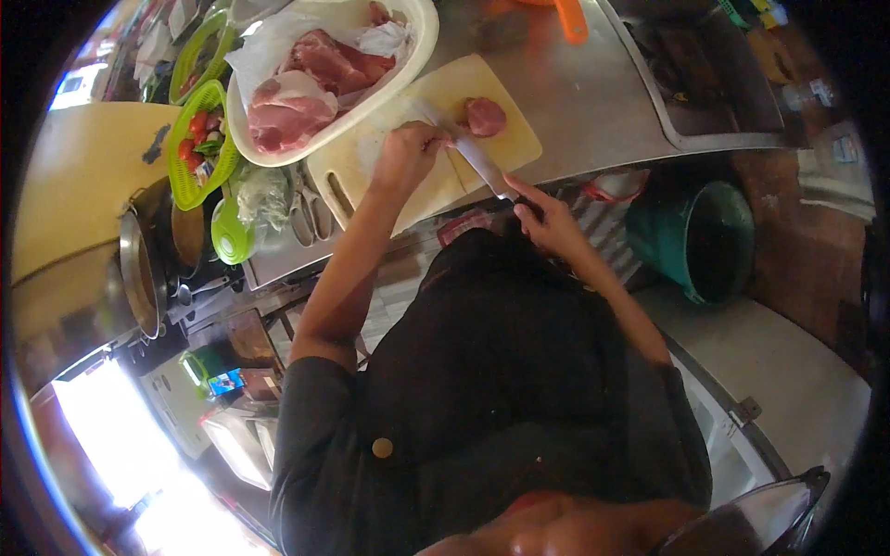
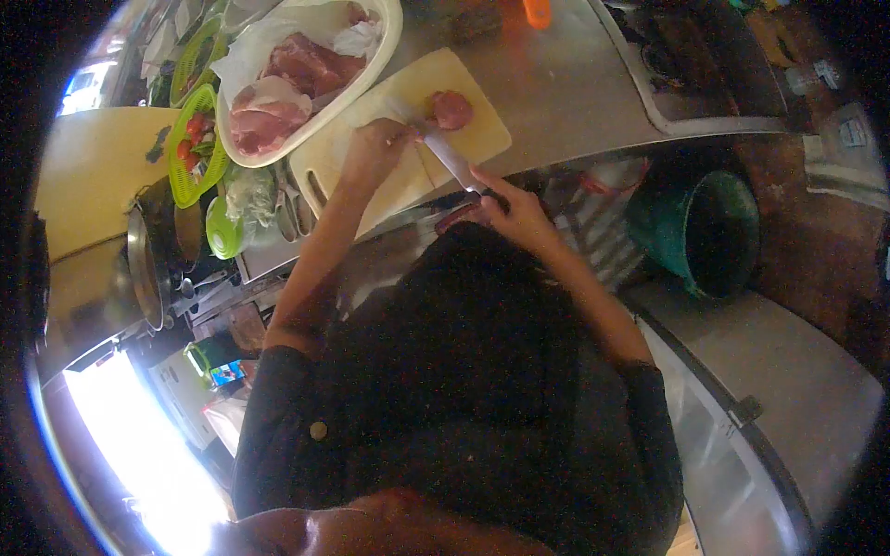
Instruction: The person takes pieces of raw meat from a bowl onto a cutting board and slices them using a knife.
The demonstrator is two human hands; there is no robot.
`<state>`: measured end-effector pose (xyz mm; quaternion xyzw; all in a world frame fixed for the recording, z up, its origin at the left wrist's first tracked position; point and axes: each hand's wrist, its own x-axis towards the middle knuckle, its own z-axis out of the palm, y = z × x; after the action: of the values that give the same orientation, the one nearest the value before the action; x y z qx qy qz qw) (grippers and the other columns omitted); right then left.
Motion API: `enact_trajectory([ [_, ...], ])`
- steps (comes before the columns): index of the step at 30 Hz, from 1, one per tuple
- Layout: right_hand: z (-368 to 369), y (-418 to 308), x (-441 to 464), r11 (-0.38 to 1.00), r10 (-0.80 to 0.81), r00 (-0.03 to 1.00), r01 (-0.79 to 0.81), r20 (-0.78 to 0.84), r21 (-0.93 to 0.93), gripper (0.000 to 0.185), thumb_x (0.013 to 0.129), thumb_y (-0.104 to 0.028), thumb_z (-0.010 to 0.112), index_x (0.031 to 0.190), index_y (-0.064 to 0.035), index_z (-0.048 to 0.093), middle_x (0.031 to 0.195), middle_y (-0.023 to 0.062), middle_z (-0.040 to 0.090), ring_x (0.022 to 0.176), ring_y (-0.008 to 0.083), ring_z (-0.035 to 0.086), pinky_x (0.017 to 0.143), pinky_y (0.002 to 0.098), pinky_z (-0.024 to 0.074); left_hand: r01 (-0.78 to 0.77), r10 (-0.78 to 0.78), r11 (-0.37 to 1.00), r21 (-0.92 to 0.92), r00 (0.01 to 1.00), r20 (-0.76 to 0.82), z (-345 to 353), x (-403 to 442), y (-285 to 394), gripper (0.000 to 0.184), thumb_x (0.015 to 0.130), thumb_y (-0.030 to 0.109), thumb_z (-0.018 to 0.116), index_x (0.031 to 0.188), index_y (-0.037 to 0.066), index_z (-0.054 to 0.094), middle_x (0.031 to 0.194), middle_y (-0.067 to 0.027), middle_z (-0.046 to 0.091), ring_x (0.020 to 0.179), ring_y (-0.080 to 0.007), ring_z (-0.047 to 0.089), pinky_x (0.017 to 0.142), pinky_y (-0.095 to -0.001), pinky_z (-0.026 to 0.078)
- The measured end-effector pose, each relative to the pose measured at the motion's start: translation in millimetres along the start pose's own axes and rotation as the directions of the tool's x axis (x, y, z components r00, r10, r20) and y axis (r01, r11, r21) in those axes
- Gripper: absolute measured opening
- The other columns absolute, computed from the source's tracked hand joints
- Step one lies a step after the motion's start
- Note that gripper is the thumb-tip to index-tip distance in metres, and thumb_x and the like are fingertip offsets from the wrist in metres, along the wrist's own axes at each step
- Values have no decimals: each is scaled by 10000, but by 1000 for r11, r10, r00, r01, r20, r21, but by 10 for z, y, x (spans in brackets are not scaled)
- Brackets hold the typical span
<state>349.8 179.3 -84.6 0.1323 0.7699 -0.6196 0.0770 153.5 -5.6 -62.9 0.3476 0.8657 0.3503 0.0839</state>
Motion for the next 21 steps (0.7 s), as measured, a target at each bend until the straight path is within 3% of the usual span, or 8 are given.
enact_trajectory([
  [2,-6,93,-76,1000,3,1000,-3,2,21,473,878,-68,552,1339,-156,497,1275,141,572,1161,234,563,987,334,418,35,-35,999,-11,999,-1,6,-23,15,109,783,60,616,828,68,715,817,-126,662,778,-304,633,741,-384,508],
  [4,-53,232,-242,997,-55,998,54,17,48,485,895,-61,536,1365,-165,472,1094,75,542,979,168,506,842,291,401,22,-21,998,60,999,-25,37,-39,-9,102,794,87,624,839,68,713,835,-133,660,786,-320,632,744,-393,508],
  [5,-76,316,-330,989,-138,990,137,20,61,497,912,-61,524,1388,-182,448,902,16,517,780,107,462,682,250,395,14,-11,995,98,999,-38,46,-41,-19,101,799,101,628,844,68,712,844,-137,660,790,-328,631,745,-397,508],
  [7,-127,371,-437,982,-170,985,166,42,89,507,932,-67,510,1413,-202,424,708,-40,490,581,43,417,518,205,386,57,-51,996,63,995,-86,63,-68,6,105,807,121,635,850,59,707,857,-150,656,802,-344,628,747,-406,507],
  [8,-152,397,-476,988,-118,991,111,61,103,504,934,-72,509,1413,-203,422,706,-38,488,580,41,417,515,201,383,77,-72,996,44,992,-108,70,-77,11,110,812,132,638,853,54,704,864,-157,655,808,-352,626,748,-410,506],
  [13,-38,36,-245,988,84,995,-91,60,128,445,894,-65,526,1337,-83,489,1323,126,541,1208,210,513,1020,318,371,38,-36,999,9,992,-125,91,-79,-61,126,818,138,640,851,30,696,865,-173,651,813,-356,628,742,-413,508],
  [20,27,39,-130,993,24,997,-33,80,116,456,884,-65,536,1337,-99,493,1304,150,551,1165,213,542,989,325,400,43,-40,999,15,988,-149,89,-112,-8,112,823,121,619,842,39,693,856,-157,651,818,-348,625,754,-412,509],
  [21,-1,84,-216,991,7,996,-18,84,130,458,894,-72,531,1347,-119,484,1200,118,540,1065,182,524,909,302,397,31,-25,999,33,987,-161,96,-112,-15,111,824,121,617,838,40,692,855,-155,651,816,-346,623,754,-413,509],
])
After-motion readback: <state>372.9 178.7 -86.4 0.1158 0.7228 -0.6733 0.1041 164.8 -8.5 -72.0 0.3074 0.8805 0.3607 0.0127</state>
